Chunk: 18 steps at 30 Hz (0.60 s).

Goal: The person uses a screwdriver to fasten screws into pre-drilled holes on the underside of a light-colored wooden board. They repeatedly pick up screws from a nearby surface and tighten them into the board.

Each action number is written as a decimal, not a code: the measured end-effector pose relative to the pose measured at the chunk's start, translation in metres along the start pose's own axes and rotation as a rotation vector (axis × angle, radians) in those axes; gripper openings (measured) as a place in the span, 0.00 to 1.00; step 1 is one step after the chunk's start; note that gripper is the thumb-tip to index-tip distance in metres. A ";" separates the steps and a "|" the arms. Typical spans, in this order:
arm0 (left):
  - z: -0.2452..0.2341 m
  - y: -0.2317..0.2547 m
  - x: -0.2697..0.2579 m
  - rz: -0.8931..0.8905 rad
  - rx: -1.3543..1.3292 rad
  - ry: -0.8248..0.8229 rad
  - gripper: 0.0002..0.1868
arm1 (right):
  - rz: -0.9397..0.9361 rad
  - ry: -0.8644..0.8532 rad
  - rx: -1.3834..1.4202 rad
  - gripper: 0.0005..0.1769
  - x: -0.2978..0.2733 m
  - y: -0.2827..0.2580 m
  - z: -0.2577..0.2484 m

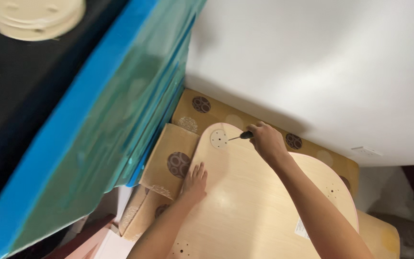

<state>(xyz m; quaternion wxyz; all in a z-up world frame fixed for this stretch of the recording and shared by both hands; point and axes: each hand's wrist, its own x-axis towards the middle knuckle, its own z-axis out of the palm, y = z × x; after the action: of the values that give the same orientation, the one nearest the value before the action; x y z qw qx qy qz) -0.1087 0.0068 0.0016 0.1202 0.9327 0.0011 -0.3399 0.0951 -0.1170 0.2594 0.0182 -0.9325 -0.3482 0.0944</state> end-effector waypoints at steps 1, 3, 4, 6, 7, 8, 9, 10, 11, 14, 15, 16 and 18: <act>-0.004 -0.002 -0.017 0.002 -0.081 0.003 0.49 | 0.042 0.021 0.024 0.19 -0.006 -0.001 -0.005; -0.007 -0.001 -0.057 0.011 -0.242 0.012 0.46 | 0.129 0.063 0.073 0.22 -0.021 0.000 -0.016; -0.009 0.002 -0.079 0.041 -0.289 0.015 0.43 | 0.179 0.113 0.152 0.23 -0.035 -0.001 -0.022; -0.029 0.000 -0.116 0.111 -0.417 0.076 0.38 | 0.261 0.228 0.322 0.25 -0.061 -0.004 -0.037; -0.038 0.003 -0.141 0.146 -0.510 0.126 0.36 | 0.306 0.257 0.416 0.24 -0.074 -0.008 -0.045; -0.052 0.004 -0.162 0.192 -0.569 0.174 0.34 | 0.350 0.282 0.511 0.23 -0.088 -0.013 -0.052; -0.075 0.002 -0.180 0.241 -0.620 0.238 0.32 | 0.264 0.416 0.654 0.21 -0.102 -0.017 -0.061; -0.096 0.004 -0.204 0.309 -0.649 0.367 0.30 | 0.394 0.377 0.747 0.21 -0.119 -0.022 -0.067; -0.119 0.009 -0.231 0.391 -0.665 0.495 0.27 | 0.487 0.393 0.964 0.21 -0.135 -0.025 -0.075; -0.196 0.013 -0.301 0.426 -0.849 0.660 0.21 | 0.550 0.405 1.581 0.22 -0.173 -0.041 -0.084; -0.219 0.016 -0.323 0.343 -0.890 0.696 0.18 | 0.531 0.403 1.775 0.22 -0.182 -0.047 -0.086; -0.241 0.017 -0.342 0.260 -0.930 0.732 0.15 | 0.433 0.327 1.993 0.23 -0.185 -0.058 -0.087; -0.279 -0.001 -0.381 0.411 -0.931 1.083 0.10 | 0.208 0.152 2.408 0.24 -0.186 -0.084 -0.093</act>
<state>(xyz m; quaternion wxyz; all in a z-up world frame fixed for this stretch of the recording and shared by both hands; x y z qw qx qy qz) -0.2248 0.1004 0.4494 0.5469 0.8037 0.0299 0.2326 -0.0797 -0.1719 0.3896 0.8871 -0.3448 0.0412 0.3041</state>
